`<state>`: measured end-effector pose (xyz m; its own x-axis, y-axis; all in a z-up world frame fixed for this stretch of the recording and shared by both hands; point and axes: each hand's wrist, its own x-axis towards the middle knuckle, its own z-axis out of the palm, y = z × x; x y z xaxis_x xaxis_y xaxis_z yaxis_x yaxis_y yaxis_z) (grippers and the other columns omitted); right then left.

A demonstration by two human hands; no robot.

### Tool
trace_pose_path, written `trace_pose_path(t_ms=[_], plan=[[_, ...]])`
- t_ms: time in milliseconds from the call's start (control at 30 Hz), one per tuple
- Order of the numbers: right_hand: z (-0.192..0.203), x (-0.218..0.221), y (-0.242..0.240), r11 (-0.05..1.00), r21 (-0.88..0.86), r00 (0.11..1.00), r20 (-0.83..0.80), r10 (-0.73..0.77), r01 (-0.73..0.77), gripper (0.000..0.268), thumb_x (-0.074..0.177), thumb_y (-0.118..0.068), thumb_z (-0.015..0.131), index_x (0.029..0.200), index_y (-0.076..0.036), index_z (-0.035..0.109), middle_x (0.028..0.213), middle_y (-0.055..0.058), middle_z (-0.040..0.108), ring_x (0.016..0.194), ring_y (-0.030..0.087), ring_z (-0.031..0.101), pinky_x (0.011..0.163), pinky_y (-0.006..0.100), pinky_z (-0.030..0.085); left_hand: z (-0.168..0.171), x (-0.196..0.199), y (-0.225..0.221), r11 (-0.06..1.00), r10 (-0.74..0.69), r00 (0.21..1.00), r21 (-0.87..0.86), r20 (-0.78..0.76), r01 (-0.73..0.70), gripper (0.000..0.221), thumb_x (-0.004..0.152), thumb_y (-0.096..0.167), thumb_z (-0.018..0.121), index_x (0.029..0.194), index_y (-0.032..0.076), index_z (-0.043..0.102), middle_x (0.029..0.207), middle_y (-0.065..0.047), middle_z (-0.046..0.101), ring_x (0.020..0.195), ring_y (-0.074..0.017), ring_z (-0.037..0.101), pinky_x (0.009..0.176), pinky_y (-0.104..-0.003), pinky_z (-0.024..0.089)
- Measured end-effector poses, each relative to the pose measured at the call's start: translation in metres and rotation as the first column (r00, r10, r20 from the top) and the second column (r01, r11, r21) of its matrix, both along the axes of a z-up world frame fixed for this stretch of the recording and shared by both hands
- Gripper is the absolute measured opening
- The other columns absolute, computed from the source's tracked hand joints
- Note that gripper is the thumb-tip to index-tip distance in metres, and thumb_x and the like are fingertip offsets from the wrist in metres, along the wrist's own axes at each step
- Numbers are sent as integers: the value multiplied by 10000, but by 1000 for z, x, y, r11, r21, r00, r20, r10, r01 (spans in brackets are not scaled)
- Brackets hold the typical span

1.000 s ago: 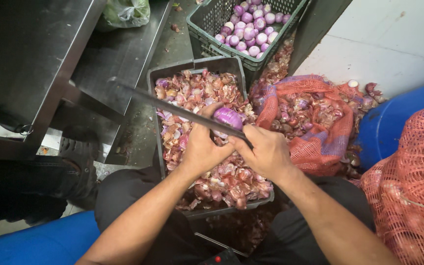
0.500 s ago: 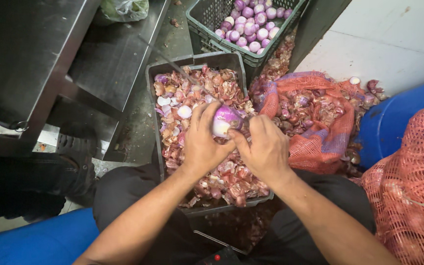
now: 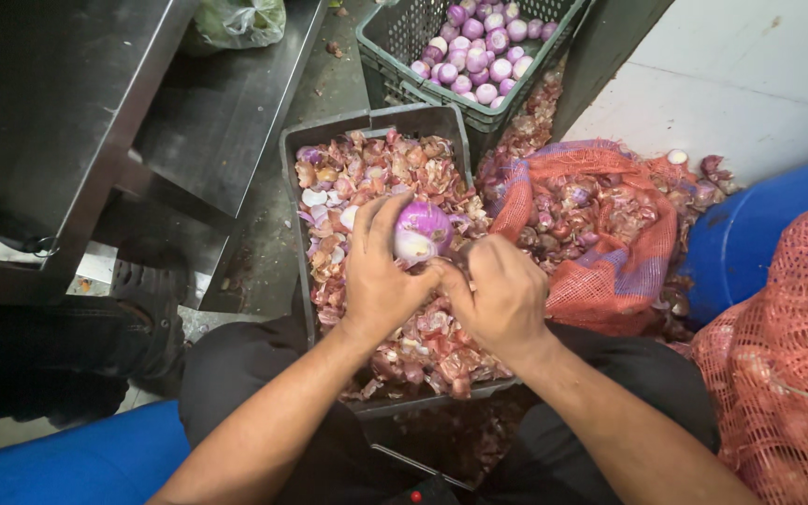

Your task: The person sits on the floor and peels red onions one by one using a knife, removing the outer skins and placing the peeled onions into a green basket. Onion skins accumulate in a bin and on the floor.

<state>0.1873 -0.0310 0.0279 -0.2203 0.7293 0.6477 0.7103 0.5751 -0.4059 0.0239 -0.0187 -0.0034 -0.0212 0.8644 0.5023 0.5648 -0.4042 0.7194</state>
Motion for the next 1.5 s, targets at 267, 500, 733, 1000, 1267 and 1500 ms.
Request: trace_pose_path(t_ms=[267,500,733,1000,1267,1500], plan=[[-4,-3,8,998,23,996,59,-64,63,322,924,-286,784,854,-39,591,810,122,574,721,348,607,640,471,478,2,5,0,999,46,997,29,-66,-44,825,728,209,886,1434,81,480,1359,-210,525,1256,-403,567,1024,-493,519],[-16,4,5,987,115,993,33,111,-114,240,829,-211,788,851,-40,621,834,123,612,709,343,618,629,452,492,-9,1,1,995,56,998,88,-42,-52,931,595,189,907,1406,31,478,1389,-262,520,1284,-457,530,1076,-494,460],[-32,11,13,954,-288,975,-177,-137,82,321,855,-251,796,759,-41,572,665,161,594,592,360,609,553,463,471,-9,-6,28,883,105,914,-460,392,95,734,686,202,878,1340,72,571,1175,-112,724,1074,-205,707,972,-335,553],[-39,28,34,760,-646,920,-254,-299,69,151,842,-184,620,940,-73,592,613,139,615,526,282,651,536,439,498,-34,-15,38,701,186,439,-432,879,568,623,806,200,724,1391,148,516,1204,-47,693,1061,-154,686,827,-315,560],[-24,25,21,856,-515,969,-232,-81,-52,294,956,-367,708,940,-76,667,654,115,637,569,225,639,567,389,505,-56,-6,35,561,319,121,-290,940,776,377,992,407,571,1196,99,647,1044,-44,732,901,-177,685,778,-330,555],[-6,23,22,959,-276,996,-80,41,-62,408,838,-444,801,936,-78,649,741,100,648,662,313,675,581,430,508,-50,0,28,494,101,96,-134,990,859,368,1123,428,523,1173,77,621,993,-4,694,866,-127,650,742,-298,516]])
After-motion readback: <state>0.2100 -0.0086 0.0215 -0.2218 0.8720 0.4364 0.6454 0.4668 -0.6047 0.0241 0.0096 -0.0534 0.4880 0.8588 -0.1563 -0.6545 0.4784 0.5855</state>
